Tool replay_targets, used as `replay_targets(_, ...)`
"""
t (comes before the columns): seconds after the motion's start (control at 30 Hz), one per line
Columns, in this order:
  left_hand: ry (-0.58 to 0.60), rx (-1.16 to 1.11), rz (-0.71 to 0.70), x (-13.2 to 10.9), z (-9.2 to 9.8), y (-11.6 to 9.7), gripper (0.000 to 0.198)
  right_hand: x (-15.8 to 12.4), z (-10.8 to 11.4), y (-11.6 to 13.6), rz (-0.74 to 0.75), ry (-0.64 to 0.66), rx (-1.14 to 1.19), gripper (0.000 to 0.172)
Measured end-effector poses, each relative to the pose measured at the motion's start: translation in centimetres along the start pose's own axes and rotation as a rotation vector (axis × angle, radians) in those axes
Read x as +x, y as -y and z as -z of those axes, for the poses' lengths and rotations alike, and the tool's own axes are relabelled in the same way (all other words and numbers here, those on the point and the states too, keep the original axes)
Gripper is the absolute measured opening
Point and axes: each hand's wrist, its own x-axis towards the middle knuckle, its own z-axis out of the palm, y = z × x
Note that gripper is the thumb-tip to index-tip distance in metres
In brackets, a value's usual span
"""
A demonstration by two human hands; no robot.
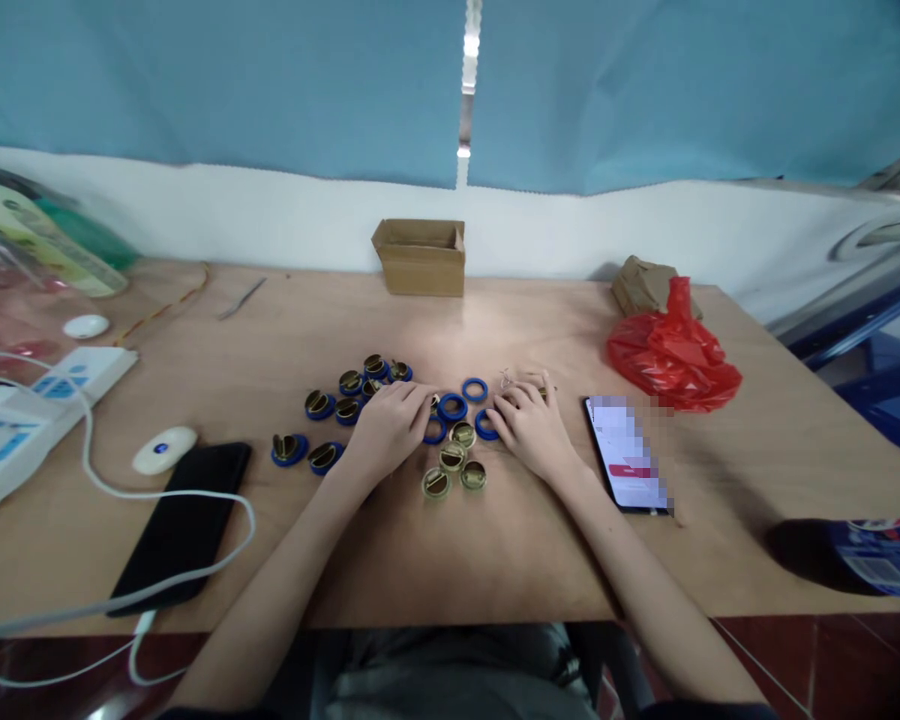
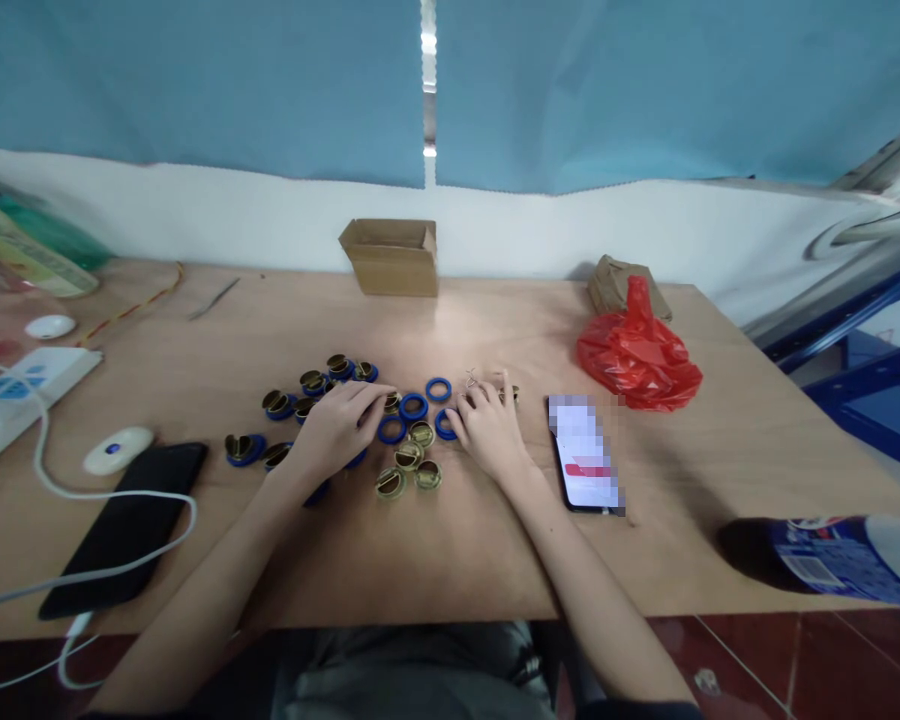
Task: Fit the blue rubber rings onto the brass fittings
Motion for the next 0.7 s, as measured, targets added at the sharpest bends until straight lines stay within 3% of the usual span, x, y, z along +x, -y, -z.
replay_targets(0.17, -0.004, 0.002, 0.02, 0.0, 0.1, 0.2, 0.02, 0.0, 0.4, -0.9, -0.034, -0.048, 0.101, 0.032)
replay_targets(0.33, -0.008, -0.021, 0.037, 0.0, 0.2, 0.5, 0.021, -0.1, 0.8, -4.0, -0.207, -0.129, 0.167, 0.03)
replay_targets(0.4, -0.008, -0.043, 0.041, 0.2, 0.6, 0.5, 0.021, -0.3, 0.9, -5.3, -0.203, -0.132, 0.199, 0.03)
replay_targets(0.57, 0.012, -0.101, 0.084, -0.4, 3.0, 0.3, 0.021, -0.6, 1.8, -6.1, -0.126, -0.179, 0.264, 0.023)
replay_targets(0.7, 0.047, -0.074, 0.182, -3.5, 5.6, 0.1, 0.025, -0.6, 2.6, -4.4, -0.108, -0.132, 0.349, 0.021)
